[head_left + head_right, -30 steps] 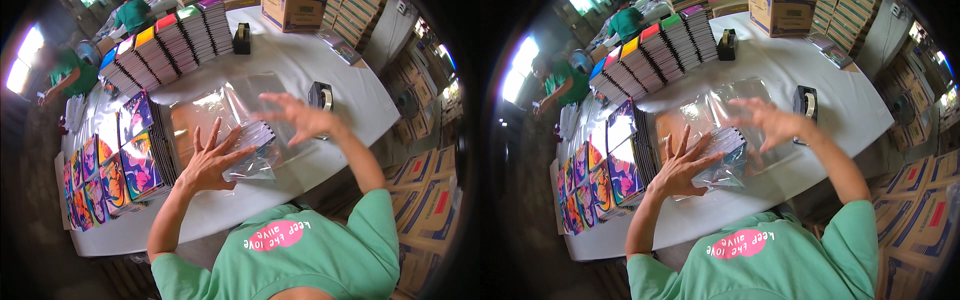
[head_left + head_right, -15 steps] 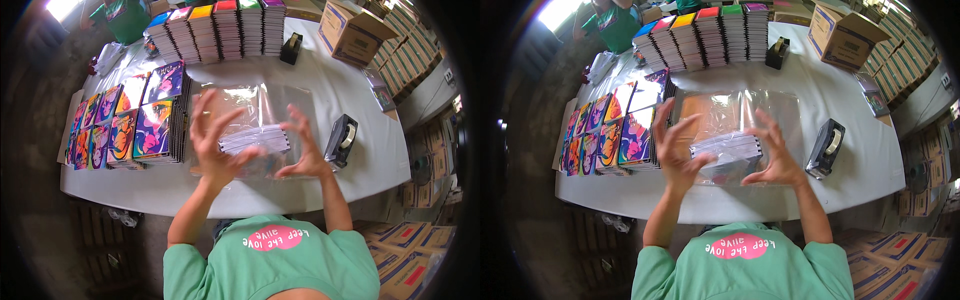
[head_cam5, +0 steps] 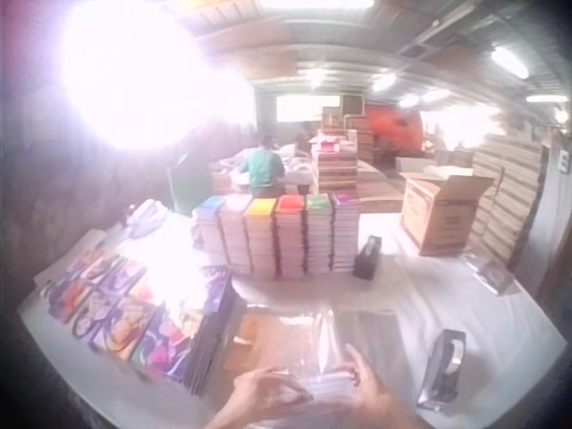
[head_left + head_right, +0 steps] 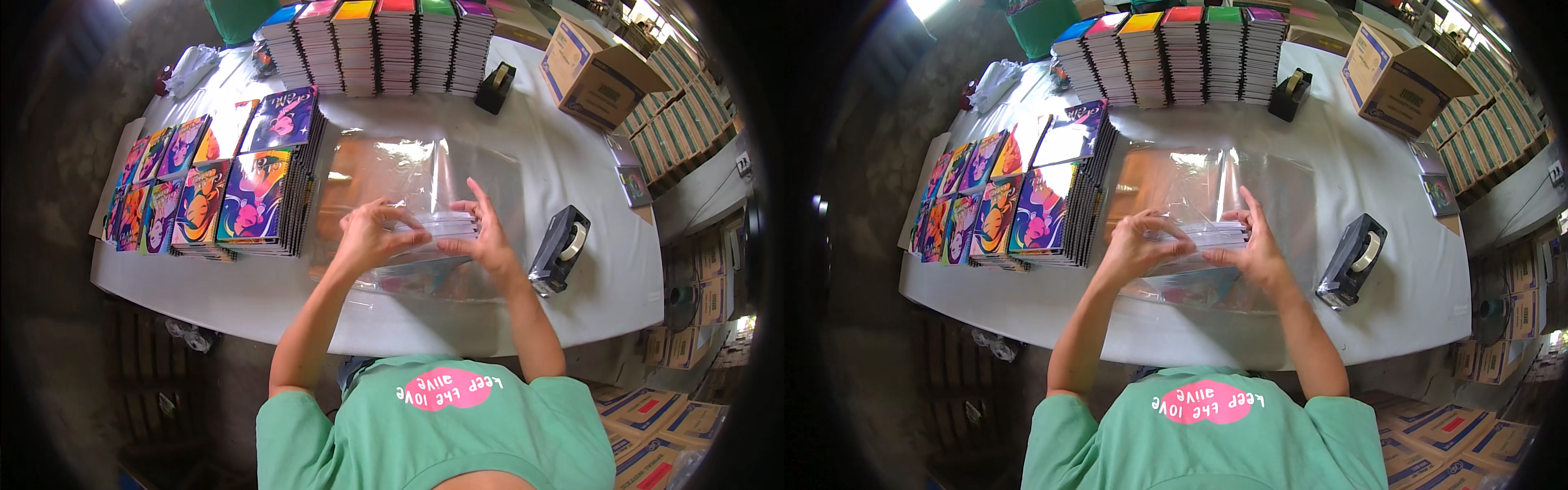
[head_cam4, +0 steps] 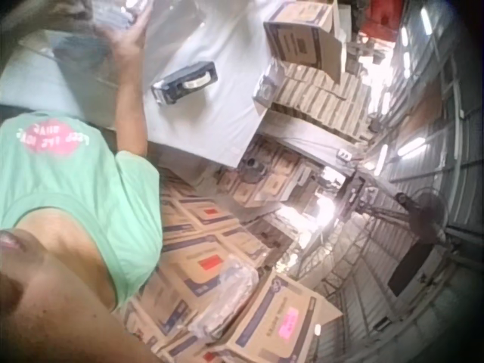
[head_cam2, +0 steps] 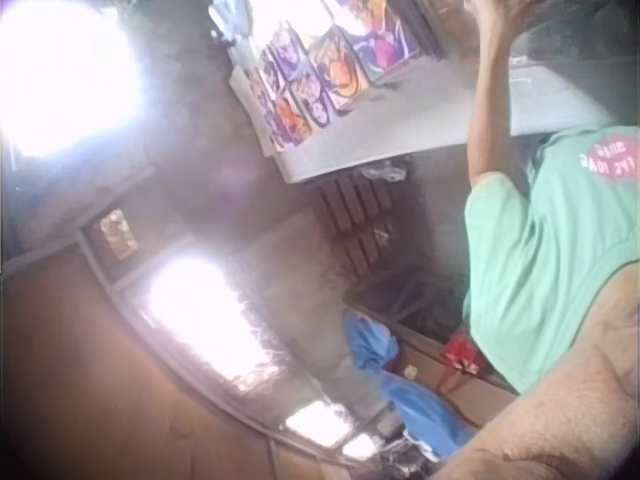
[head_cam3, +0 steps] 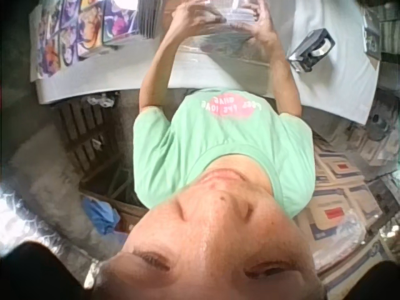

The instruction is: The person places a stack of notebooks into a plastic bag, folds the excess plastic over, and secures it with pieces of tape from a dispenser.

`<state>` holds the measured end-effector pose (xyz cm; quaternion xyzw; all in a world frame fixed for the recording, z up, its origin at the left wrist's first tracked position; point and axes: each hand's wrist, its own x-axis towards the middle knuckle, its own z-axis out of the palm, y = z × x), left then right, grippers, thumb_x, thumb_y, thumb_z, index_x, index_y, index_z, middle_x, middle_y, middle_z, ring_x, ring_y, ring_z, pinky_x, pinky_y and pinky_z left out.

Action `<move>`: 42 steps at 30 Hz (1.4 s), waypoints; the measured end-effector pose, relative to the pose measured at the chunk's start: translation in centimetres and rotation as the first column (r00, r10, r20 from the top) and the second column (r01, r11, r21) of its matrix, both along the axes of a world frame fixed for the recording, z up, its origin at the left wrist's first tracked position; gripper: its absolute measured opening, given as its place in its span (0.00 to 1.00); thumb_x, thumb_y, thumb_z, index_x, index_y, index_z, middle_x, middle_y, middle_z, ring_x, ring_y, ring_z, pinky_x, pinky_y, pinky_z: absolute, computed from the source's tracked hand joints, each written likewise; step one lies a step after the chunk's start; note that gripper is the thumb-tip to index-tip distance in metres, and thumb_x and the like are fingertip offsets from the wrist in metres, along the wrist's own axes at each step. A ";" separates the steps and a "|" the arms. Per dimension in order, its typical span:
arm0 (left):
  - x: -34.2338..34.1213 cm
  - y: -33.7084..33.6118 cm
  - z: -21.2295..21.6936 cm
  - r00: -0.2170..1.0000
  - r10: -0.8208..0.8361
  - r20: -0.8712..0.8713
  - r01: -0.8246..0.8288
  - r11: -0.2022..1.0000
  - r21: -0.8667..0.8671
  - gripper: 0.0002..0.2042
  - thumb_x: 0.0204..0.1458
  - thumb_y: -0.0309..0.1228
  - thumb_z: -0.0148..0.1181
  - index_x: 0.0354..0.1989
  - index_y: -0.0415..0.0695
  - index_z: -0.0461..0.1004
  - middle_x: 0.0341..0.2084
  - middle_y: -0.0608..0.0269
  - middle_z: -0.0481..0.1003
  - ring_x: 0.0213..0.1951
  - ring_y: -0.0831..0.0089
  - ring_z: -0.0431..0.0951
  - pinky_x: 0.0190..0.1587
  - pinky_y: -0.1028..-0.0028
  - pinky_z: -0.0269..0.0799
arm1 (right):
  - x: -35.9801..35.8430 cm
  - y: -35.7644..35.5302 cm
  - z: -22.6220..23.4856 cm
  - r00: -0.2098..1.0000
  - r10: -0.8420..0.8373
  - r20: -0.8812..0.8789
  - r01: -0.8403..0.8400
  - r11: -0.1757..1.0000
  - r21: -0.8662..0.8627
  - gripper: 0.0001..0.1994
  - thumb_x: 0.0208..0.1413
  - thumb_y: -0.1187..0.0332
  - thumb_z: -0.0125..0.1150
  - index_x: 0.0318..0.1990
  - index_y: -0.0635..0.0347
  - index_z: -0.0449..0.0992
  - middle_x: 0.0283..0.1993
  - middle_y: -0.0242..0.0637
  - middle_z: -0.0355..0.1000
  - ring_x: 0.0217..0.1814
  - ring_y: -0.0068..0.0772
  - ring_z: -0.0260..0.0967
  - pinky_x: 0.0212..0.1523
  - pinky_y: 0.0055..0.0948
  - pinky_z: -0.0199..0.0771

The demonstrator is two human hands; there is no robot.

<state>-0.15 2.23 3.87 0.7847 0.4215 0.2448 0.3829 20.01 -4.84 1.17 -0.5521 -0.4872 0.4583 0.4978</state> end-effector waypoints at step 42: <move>-1.0 -2.1 -4.9 0.949 -0.311 -0.043 0.170 0.395 0.903 0.15 0.42 0.20 0.57 0.37 0.52 0.80 0.39 0.71 0.78 0.45 0.73 0.77 0.42 0.77 0.65 | 7.3 -12.7 -0.9 0.550 -0.709 0.441 0.679 0.687 0.258 0.18 0.51 0.69 0.60 0.51 0.56 0.72 0.55 0.44 0.66 0.53 0.44 0.66 0.53 0.35 0.67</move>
